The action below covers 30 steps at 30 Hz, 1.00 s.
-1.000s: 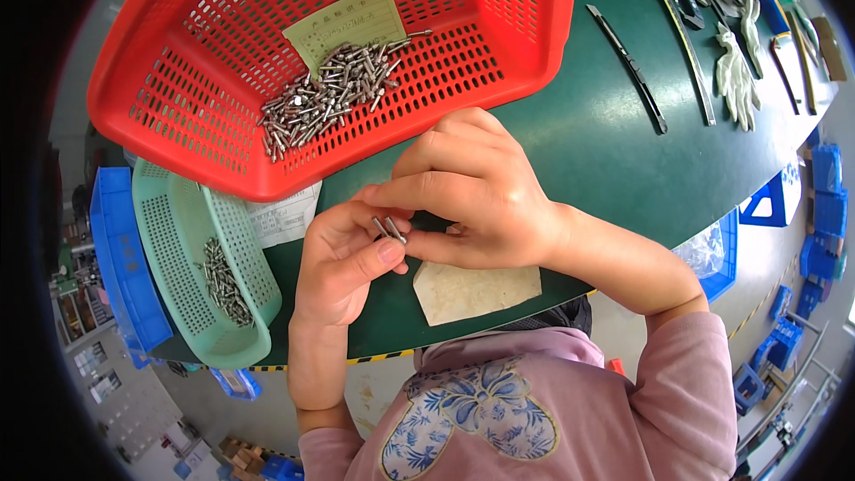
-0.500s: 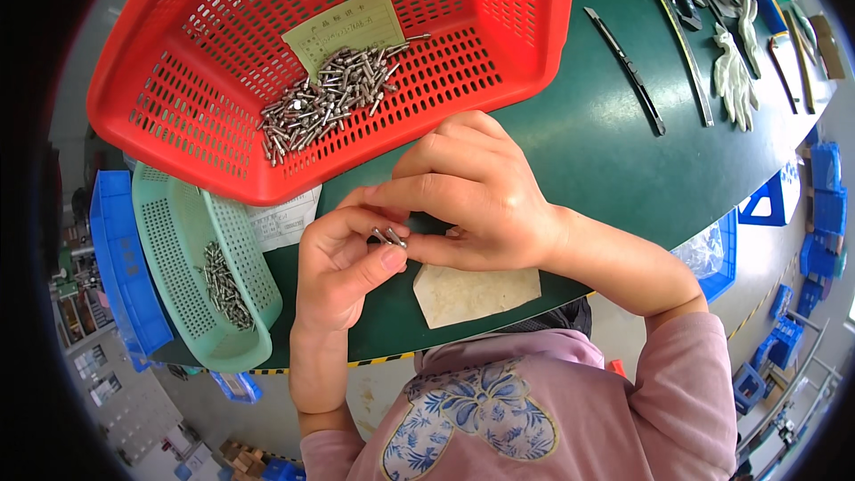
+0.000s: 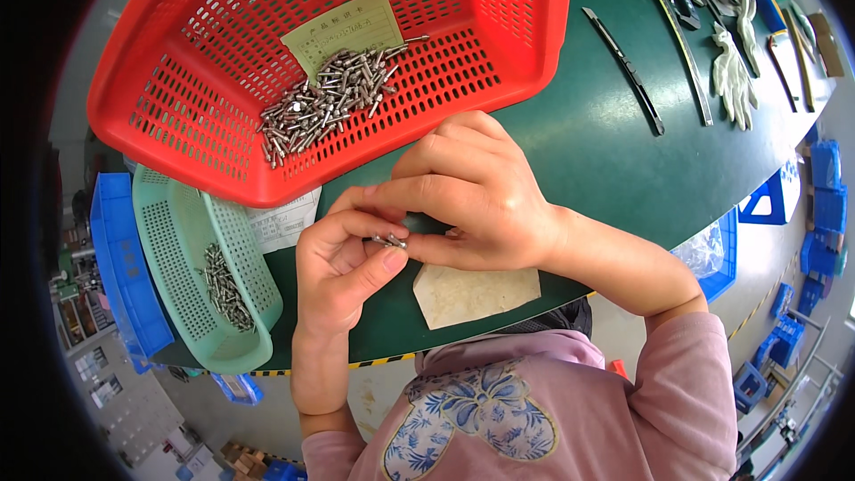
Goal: Inspecting and sorting small metal pins at a factory workbench, using a small blade to check components.
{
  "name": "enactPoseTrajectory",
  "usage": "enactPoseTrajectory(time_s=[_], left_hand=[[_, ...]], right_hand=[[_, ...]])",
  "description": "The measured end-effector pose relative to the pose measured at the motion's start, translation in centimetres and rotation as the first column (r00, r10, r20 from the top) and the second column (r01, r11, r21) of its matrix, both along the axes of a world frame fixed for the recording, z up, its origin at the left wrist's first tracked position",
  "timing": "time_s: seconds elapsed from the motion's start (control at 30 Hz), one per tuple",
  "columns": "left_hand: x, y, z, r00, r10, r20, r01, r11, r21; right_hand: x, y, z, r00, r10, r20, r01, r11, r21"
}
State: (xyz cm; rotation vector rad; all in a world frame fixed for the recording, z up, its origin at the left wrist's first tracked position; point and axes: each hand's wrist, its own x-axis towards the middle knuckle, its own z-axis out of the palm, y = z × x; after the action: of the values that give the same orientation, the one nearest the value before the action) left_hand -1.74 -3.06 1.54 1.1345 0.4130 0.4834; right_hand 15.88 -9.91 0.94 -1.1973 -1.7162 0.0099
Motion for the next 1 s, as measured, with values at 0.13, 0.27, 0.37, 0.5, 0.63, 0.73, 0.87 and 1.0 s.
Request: enactPoseTrajectory(time_s=[0.13,0.27,0.37,0.5,0.63,0.73,0.87,1.0], left_hand=[[0.1,0.4,0.2,0.994,0.104,-0.017,-0.084,0.882,0.463],[0.7,-0.5,0.1,0.971,0.202,0.128,-0.232,0.669,0.706],[0.9,-0.5,0.1,0.97,0.194,0.145,-0.237,0.647,0.725],[0.9,-0.5,0.2,0.965,0.203,0.168,-0.26,0.632,0.73],[-0.1,-0.4,0.9,0.942,0.312,0.125,-0.28,0.525,0.804],[-2.2,-0.1,3.2,0.834,0.538,0.125,-0.29,0.234,0.928],[-10.2,0.7,6.3,0.644,0.765,0.026,-0.058,0.014,0.998],[-12.8,1.7,4.9,0.302,0.92,-0.25,-0.053,0.278,0.959]], right_hand=[[0.1,-0.1,0.0,0.997,-0.071,-0.026,0.07,0.997,-0.007],[0.1,-0.1,0.4,0.994,-0.088,-0.063,0.087,0.996,-0.014],[0.2,-0.2,0.4,0.993,-0.099,-0.06,0.099,0.995,-0.005],[0.1,-0.1,0.2,0.994,-0.081,-0.074,0.082,0.997,0.015],[-0.1,-0.1,0.7,0.993,-0.114,-0.028,0.112,0.99,-0.086],[1.2,-0.1,0.0,0.972,-0.216,0.096,0.23,0.958,-0.169],[2.1,2.2,-0.2,0.922,-0.284,0.264,0.34,0.919,-0.2],[2.9,5.0,-1.0,0.85,-0.373,0.371,0.455,0.875,-0.164]])
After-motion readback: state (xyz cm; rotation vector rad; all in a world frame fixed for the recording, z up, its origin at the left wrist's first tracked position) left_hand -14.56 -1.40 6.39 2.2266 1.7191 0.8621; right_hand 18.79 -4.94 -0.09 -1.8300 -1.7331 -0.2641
